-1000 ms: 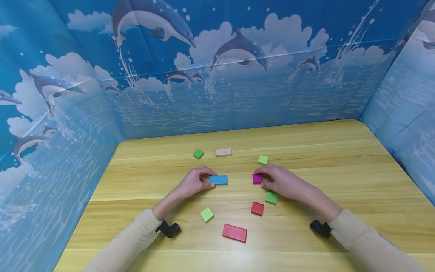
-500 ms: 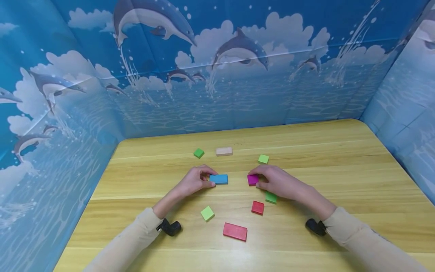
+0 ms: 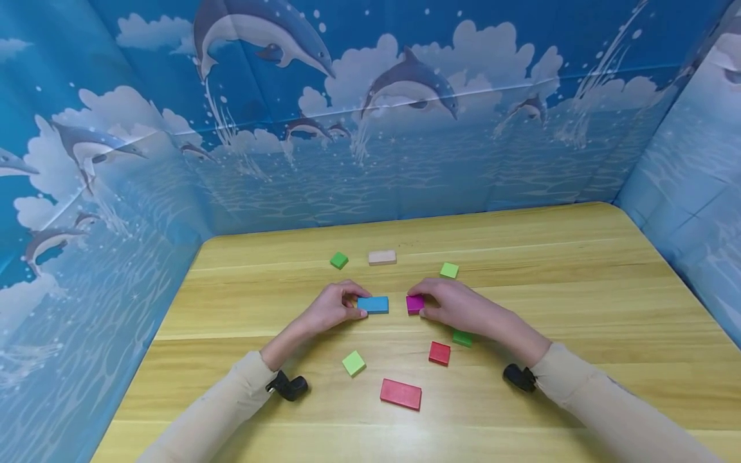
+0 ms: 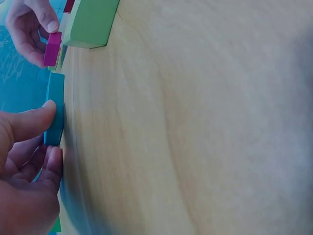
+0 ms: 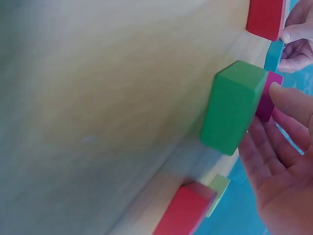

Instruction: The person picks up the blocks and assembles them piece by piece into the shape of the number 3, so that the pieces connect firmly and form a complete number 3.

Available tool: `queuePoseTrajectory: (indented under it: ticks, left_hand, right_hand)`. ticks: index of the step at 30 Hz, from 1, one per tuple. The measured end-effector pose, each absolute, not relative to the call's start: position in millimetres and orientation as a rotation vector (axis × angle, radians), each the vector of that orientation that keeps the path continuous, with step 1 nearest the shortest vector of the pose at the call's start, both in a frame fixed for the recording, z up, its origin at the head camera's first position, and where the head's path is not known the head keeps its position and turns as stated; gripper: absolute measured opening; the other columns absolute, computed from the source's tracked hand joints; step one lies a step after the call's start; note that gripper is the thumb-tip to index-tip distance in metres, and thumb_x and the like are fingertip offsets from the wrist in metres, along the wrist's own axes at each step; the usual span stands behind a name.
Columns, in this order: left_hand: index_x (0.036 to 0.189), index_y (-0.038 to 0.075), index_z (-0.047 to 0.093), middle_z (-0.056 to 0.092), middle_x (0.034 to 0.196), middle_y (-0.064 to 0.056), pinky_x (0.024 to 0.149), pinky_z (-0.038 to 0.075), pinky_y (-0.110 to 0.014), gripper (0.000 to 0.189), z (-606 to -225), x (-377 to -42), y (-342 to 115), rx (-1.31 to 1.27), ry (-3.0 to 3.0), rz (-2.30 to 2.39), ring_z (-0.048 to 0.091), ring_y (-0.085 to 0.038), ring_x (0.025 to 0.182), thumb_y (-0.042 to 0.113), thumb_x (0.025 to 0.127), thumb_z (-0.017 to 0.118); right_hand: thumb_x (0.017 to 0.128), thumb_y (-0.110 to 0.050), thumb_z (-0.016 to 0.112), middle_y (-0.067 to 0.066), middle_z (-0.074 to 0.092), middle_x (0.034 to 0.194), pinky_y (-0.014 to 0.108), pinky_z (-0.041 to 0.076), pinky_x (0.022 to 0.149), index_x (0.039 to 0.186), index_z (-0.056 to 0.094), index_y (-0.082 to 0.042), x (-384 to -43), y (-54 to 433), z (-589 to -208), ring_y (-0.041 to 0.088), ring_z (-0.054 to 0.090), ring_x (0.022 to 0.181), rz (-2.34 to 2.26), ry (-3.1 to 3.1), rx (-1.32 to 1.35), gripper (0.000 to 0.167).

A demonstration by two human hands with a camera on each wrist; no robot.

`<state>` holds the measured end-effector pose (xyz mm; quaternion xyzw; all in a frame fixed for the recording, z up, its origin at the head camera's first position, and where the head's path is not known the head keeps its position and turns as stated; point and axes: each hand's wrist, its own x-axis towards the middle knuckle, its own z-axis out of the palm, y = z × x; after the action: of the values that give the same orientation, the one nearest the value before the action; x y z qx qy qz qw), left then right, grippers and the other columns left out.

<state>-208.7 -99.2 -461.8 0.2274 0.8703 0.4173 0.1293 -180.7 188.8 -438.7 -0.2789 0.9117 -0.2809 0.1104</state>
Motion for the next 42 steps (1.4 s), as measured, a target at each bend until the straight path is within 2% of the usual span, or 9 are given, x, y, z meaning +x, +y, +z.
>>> queuePoseTrajectory:
  ticks: [15,26,42]
  left_hand:
    - [0.111,0.005,0.073,0.063,0.101,-0.001,0.071,0.046,-0.024,0.029,-462,-209,-97,0.649,2.533,1.213,0.053,-0.014,0.082,0.005,0.083,0.079]
    - [0.111,0.004,0.073,0.063,0.101,-0.004,0.07,0.046,-0.024,0.029,-462,-209,-98,0.655,2.528,1.225,0.053,-0.015,0.081,0.004,0.083,0.079]
    - [0.11,0.006,0.073,0.063,0.101,-0.003,0.072,0.046,-0.026,0.028,-463,-209,-99,0.65,2.52,1.229,0.053,-0.016,0.083,0.005,0.083,0.079]
  right_hand:
    - [0.091,-0.016,0.071,0.005,0.063,0.123,0.044,0.048,0.094,0.128,0.064,-0.009,-185,162,-439,0.025,0.058,0.113,-0.794,2.693,-0.864,0.038]
    - [0.091,-0.015,0.071,0.004,0.063,0.119,0.037,0.051,0.085,0.127,0.065,-0.008,-188,156,-439,0.018,0.058,0.1,-0.809,2.691,-0.852,0.037]
    - [0.09,-0.015,0.073,0.004,0.063,0.123,0.043,0.049,0.092,0.126,0.066,-0.01,-191,153,-442,0.024,0.058,0.111,-0.805,2.684,-0.86,0.038]
